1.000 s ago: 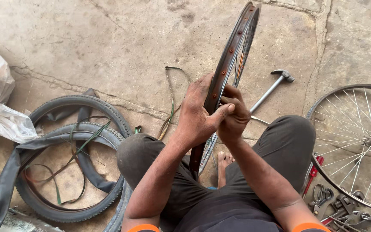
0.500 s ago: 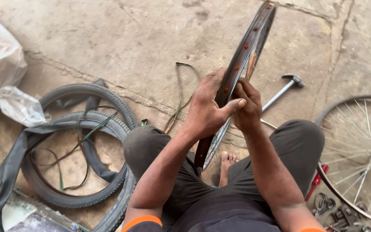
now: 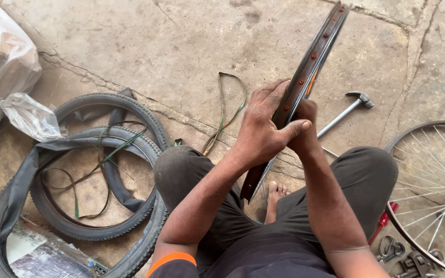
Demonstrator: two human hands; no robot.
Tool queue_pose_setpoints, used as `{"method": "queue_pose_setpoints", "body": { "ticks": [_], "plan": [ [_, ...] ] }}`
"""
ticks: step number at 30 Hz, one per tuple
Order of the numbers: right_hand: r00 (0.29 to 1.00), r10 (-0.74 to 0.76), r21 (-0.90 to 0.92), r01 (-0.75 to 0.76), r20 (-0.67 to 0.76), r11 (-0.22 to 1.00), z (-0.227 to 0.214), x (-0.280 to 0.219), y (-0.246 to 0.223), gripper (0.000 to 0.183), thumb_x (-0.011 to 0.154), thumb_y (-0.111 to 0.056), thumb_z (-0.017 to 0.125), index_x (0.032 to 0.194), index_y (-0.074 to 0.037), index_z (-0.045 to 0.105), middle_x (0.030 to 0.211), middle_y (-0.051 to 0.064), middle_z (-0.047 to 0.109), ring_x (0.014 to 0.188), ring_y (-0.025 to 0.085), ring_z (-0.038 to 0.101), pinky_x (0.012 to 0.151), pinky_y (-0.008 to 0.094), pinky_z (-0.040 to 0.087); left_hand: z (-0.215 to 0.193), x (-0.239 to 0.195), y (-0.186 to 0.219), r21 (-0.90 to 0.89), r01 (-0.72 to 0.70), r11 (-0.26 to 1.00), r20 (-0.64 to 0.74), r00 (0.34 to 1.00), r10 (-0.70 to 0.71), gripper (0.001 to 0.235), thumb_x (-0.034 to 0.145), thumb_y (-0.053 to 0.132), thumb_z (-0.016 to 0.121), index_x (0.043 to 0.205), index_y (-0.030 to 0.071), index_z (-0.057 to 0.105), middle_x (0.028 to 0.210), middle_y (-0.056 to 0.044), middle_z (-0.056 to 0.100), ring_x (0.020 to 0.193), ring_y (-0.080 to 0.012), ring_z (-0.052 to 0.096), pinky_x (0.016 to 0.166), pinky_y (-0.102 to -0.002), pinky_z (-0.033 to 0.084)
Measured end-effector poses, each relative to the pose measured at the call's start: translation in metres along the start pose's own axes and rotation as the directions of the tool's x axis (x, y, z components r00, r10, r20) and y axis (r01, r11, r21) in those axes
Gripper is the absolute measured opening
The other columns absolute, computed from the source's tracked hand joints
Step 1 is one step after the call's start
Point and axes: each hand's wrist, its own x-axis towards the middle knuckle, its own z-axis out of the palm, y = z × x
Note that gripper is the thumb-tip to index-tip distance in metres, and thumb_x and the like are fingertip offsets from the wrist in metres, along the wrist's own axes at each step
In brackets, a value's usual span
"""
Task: The person sits on the floor and works on a bicycle wheel, using a small metal tool to adjust or tighten components on the rim. The person holds the wheel vertically and manipulates the rim area repeatedly.
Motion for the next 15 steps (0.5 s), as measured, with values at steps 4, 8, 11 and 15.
{"method": "queue_pose_setpoints", "body": {
  "ticks": [4,8,11,15],
  "plan": [
    [0.964,0.158,0.544,-0.251,0.212,0.801,0.0,0.018,-0.018,0.049,0.097,-0.037,0.078,0.12,0.004,0.061,0.103,0.006,0.069,0.088,0.012,0.068,0.075,0.027,0.06,-0.009,0.002,-0.003,0.043,-0.037,0.998,-0.043,0.998,0.039,0.076,0.085,0.035,0.086,0.148,0.005,0.055,0.149,-0.018,0.058,0.144,-0.0366,0.051,0.122,-0.05,0.043],
    [0.967,0.121,0.771,-0.253,0.226,0.584,-0.008,0.02,-0.042,0.059,0.094,-0.042,0.073,0.129,0.004,0.062,0.115,0.01,0.071,0.103,0.015,0.071,0.092,0.028,0.061,-0.014,0.003,-0.008,0.047,-0.02,0.999,-0.032,0.999,0.021,0.074,0.086,0.037,0.086,0.146,0.003,0.057,0.148,-0.017,0.057,0.145,-0.0356,0.049,0.123,-0.05,0.042],
    [0.962,0.214,0.621,-0.067,-0.166,0.781,0.023,-0.003,-0.041,0.039,0.106,-0.026,0.072,0.123,0.008,0.063,0.11,0.012,0.067,0.098,0.015,0.067,0.089,0.029,0.059,-0.016,0.006,-0.014,0.087,-0.057,0.995,-0.059,0.996,0.062,0.079,0.083,0.042,0.087,0.144,0.002,0.056,0.149,-0.018,0.056,0.147,-0.0353,0.047,0.124,-0.05,0.042],
    [0.92,0.006,0.486,0.201,-0.392,0.85,0.047,-0.022,-0.049,0.032,0.108,-0.02,0.069,0.126,0.006,0.064,0.139,0.013,0.061,0.124,0.018,0.063,0.103,0.03,0.055,-0.012,0.003,-0.015,0.095,-0.026,0.995,-0.051,0.998,0.031,0.076,0.083,0.041,0.086,0.143,0.002,0.059,0.148,-0.018,0.057,0.145,-0.0359,0.048,0.123,-0.05,0.042]
  ]
}}
